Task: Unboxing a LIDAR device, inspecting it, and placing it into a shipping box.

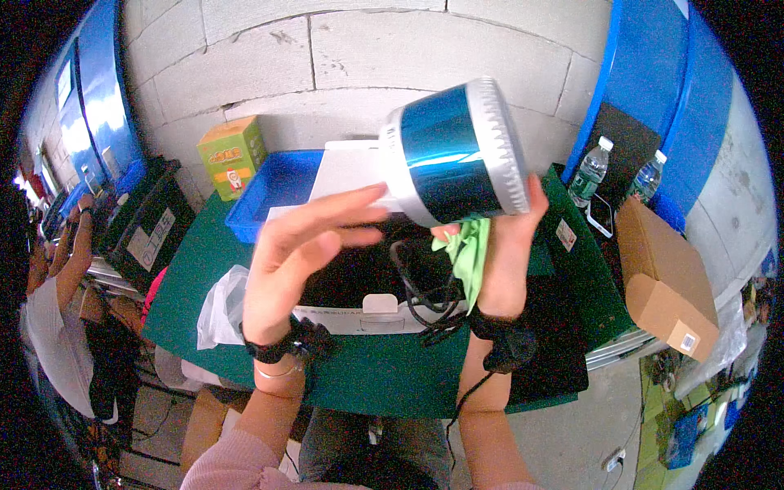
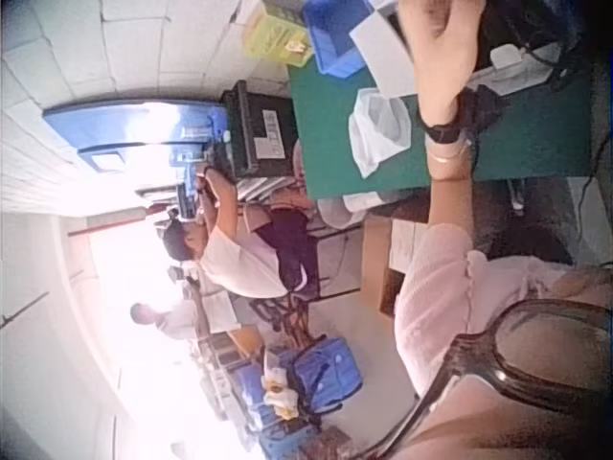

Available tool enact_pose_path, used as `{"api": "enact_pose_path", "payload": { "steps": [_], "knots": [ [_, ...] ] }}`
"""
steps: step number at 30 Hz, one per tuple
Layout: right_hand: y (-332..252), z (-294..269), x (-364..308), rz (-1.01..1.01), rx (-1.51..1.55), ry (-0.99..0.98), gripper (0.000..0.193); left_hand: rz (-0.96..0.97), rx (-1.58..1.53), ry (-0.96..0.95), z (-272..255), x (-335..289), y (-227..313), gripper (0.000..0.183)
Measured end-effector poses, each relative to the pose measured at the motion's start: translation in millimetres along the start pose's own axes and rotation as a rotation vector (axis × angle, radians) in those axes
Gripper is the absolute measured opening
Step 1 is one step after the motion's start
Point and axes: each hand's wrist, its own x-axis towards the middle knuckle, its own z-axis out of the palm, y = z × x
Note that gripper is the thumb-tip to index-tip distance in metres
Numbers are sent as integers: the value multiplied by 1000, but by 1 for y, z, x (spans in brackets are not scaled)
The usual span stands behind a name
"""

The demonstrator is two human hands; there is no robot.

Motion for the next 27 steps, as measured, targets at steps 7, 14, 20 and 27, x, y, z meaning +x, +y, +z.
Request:
{"api": "enact_pose_path", "payload": {
  "steps": [7,14,20,27],
  "knots": [
    [-17,-6,-22,65,75,-216,95,10,739,878,-97,-17,13,22],
    [-33,-7,-28,79,217,-171,79,-452,1088,623,-134,-42,-19,46],
    [-39,-24,-25,49,188,-152,92,-523,1428,471,-179,-107,-41,60],
    [-41,-19,-35,54,204,47,106,-638,1382,433,-196,-160,-43,27]
  ]
}}
